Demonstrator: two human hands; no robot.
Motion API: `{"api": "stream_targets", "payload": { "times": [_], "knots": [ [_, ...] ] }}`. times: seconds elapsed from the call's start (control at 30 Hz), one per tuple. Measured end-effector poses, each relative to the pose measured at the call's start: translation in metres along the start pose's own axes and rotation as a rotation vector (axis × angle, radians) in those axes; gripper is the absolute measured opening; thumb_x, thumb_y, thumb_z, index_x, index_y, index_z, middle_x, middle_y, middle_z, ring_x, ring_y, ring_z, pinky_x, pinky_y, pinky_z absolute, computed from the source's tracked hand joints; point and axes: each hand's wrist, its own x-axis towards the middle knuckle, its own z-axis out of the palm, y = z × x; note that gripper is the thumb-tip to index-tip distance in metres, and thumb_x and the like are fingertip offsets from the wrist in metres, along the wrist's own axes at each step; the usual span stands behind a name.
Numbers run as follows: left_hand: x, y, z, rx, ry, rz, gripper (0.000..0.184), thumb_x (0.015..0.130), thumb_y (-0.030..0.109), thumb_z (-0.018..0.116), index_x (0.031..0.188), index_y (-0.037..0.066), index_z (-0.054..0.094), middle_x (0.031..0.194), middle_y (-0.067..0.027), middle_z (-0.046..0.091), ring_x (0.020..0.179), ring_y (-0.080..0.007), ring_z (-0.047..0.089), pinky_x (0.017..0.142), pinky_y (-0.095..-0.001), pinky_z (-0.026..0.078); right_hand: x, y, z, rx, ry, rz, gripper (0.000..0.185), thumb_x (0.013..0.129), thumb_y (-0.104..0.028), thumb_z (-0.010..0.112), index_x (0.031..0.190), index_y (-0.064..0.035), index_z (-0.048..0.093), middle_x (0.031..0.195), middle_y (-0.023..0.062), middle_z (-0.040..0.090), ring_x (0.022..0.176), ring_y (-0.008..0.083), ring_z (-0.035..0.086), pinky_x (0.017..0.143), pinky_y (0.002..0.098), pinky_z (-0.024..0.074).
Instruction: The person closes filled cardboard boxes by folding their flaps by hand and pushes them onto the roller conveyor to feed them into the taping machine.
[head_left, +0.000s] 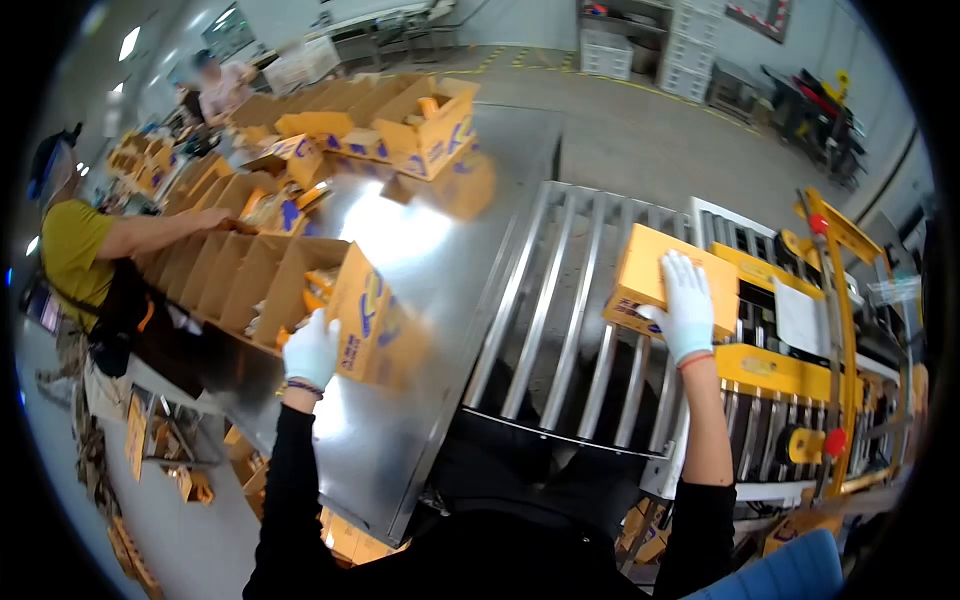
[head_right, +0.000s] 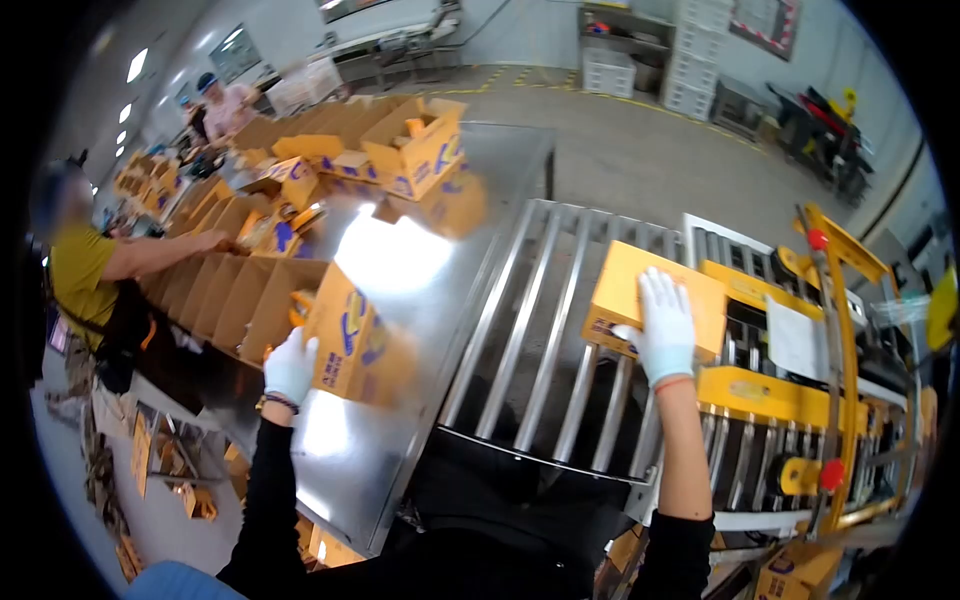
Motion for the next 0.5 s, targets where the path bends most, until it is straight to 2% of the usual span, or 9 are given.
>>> {"api": "stream_targets", "payload": {
  "times": [0.07,0.17,0.2,0.23,0.27,0.37,0.4,0.43,0.5],
  "knots": [
    [0.005,0.010,-0.002,0.053,-0.111,-0.046,0.037,0.098,0.033,0.059,0.122,0.006,0.061,0.104,-0.0233,0.071,0.097,-0.0406,0.068,0.084,-0.0510,0.054,-0.007,0.014,-0.006,-0.008,0.025,-0.022,0.093,0.066,-0.033,0.089,0.145,-0.0063,0.048,0.150,0.0126,0.050,0.142,0.0299,0.043,0.123,0.0428,0.0290],
    [0.024,0.034,0.013,-0.144,-0.085,0.226,0.033,0.099,0.033,0.055,0.103,0.001,0.063,0.102,-0.0278,0.068,0.100,-0.0439,0.065,0.085,-0.0517,0.052,-0.020,0.042,-0.025,0.018,-0.029,0.029,0.091,0.064,-0.028,0.089,0.143,-0.0082,0.050,0.150,0.0121,0.051,0.140,0.0291,0.045,0.121,0.0420,0.0307],
    [0.026,0.052,-0.001,-0.306,-0.124,0.301,0.034,0.099,0.033,0.058,0.103,-0.001,0.065,0.096,-0.0263,0.068,0.101,-0.0384,0.068,0.087,-0.0463,0.053,-0.026,0.055,-0.030,0.024,-0.036,0.047,0.089,0.064,-0.021,0.089,0.143,-0.0076,0.050,0.150,0.0126,0.051,0.139,0.0308,0.046,0.120,0.0426,0.0326],
    [0.035,0.061,-0.006,-0.670,-0.219,0.304,0.033,0.098,0.031,0.062,0.109,0.000,0.068,0.098,-0.0198,0.071,0.097,-0.0287,0.068,0.088,-0.0388,0.052,-0.031,0.067,-0.034,0.025,-0.046,0.066,0.088,0.064,-0.015,0.089,0.143,-0.0069,0.050,0.150,0.0131,0.051,0.138,0.0324,0.046,0.118,0.0433,0.0346],
    [0.041,0.068,-0.005,-0.924,-0.069,0.309,0.044,0.097,0.032,0.063,0.125,-0.001,0.065,0.114,-0.0225,0.070,0.108,-0.0358,0.067,0.096,-0.0384,0.051,-0.035,0.074,-0.036,0.019,-0.048,0.063,0.088,0.064,-0.015,0.089,0.143,-0.0069,0.050,0.150,0.0131,0.051,0.138,0.0324,0.046,0.118,0.0433,0.0346],
    [0.073,0.069,0.010,-0.525,0.432,0.283,0.051,0.098,0.032,0.063,0.132,-0.006,0.059,0.126,-0.0246,0.067,0.121,-0.0369,0.063,0.104,-0.0380,0.048,-0.051,0.075,-0.043,-0.014,0.012,0.106,0.085,0.066,-0.010,0.087,0.143,-0.0073,0.050,0.146,0.0160,0.054,0.136,0.0344,0.047,0.117,0.0433,0.0358],
    [0.082,0.059,0.023,-0.610,0.189,0.284,0.055,0.097,0.031,0.065,0.135,-0.008,0.056,0.130,-0.0229,0.066,0.124,-0.0334,0.061,0.106,-0.0373,0.046,-0.051,0.055,-0.051,0.038,-0.110,0.178,0.087,0.066,-0.010,0.088,0.144,-0.0061,0.049,0.145,0.0178,0.053,0.136,0.0361,0.048,0.117,0.0440,0.0358],
    [0.073,0.069,0.013,-0.847,-0.058,0.404,0.054,0.097,0.031,0.065,0.136,-0.006,0.056,0.131,-0.0209,0.065,0.123,-0.0281,0.062,0.105,-0.0360,0.047,-0.049,0.029,-0.060,0.090,-0.230,0.252,0.088,0.066,-0.011,0.088,0.145,-0.0049,0.048,0.144,0.0195,0.053,0.135,0.0377,0.048,0.117,0.0446,0.0358],
    [0.050,0.084,0.006,-0.835,-0.184,0.521,0.049,0.099,0.031,0.062,0.134,-0.004,0.059,0.130,-0.0188,0.066,0.123,-0.0222,0.062,0.105,-0.0340,0.047,-0.051,-0.063,-0.076,0.529,0.033,-0.053,0.083,0.069,-0.022,0.086,0.142,-0.0041,0.050,0.134,0.0199,0.055,0.127,0.0372,0.051,0.117,0.0473,0.0331]
  ]
}}
